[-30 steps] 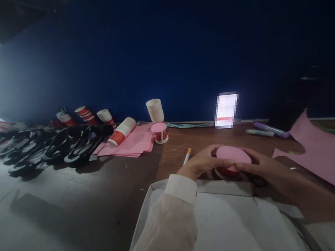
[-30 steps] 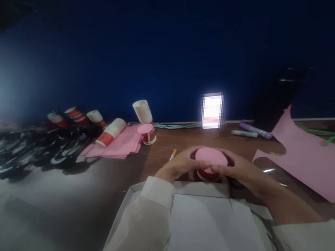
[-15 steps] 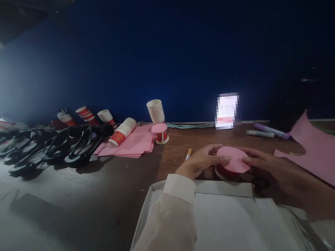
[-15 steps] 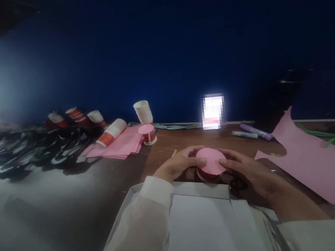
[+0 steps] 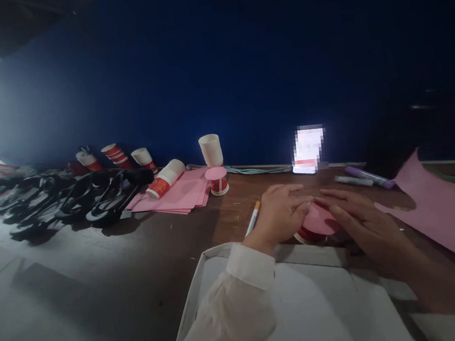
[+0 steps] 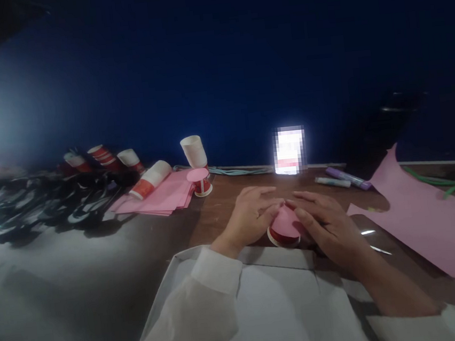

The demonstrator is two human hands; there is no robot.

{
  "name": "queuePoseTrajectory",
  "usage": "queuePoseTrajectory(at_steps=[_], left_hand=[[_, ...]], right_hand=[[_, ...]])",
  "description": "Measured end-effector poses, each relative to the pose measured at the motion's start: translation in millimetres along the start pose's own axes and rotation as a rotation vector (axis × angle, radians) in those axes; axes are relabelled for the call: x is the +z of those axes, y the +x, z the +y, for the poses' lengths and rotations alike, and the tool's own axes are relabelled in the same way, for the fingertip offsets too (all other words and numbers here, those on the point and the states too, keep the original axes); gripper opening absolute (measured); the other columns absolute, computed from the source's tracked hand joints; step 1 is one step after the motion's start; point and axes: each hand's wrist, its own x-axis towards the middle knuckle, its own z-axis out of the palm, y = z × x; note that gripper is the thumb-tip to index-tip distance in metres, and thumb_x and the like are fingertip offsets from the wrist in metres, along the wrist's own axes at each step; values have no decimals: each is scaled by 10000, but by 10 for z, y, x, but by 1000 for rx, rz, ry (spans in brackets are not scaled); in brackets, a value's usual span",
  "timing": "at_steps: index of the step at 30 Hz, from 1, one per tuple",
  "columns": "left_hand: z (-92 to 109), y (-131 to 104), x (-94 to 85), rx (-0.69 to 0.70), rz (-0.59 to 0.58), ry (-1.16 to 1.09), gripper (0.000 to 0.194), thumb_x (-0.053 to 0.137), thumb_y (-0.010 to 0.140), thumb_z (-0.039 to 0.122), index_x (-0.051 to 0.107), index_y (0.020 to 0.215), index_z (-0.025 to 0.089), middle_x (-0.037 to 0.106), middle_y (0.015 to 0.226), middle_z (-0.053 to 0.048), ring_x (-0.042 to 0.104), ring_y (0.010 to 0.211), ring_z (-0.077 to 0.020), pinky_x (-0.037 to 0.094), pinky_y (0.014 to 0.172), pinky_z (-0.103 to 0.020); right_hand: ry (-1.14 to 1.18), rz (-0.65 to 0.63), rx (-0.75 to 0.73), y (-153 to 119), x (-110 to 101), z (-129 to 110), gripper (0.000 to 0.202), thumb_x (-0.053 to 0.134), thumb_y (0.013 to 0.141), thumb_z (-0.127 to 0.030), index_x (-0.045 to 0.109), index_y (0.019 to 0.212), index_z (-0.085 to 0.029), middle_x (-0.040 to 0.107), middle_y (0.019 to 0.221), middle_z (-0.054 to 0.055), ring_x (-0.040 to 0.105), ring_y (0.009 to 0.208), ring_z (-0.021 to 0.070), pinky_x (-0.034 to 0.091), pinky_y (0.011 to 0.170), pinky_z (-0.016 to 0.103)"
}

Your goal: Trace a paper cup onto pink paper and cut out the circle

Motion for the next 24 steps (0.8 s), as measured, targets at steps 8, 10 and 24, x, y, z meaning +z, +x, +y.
queuePoseTrajectory(at_steps=[8,10,24], left_hand=[[-8,-26,41,6,-36,100,290,551,1001,363,812,1090,273,722,1349,-39,616,1259,-239,425,1154,-443],[-8,-26,42,-3,-36,99,299,547,1003,376,813,1094,273,720,1351,-41,605,1273,-247,414,1161,-446],[-13,-22,50,4,-9,90,304,545,1000,359,817,1080,248,752,1270,-61,623,1228,-241,437,1129,-426]], right_hand=[[-47,-46,-33,0,7,12,501,427,1010,-602,766,1232,-308,698,1377,63,608,1309,335,469,1111,585],[-86,-41,-59,9,1,6,502,424,1009,-603,772,1222,-309,710,1358,67,618,1293,343,479,1094,595],[-202,-2,-174,35,17,16,489,430,1022,-554,787,1192,-265,744,1291,86,641,1249,339,489,1068,551]])
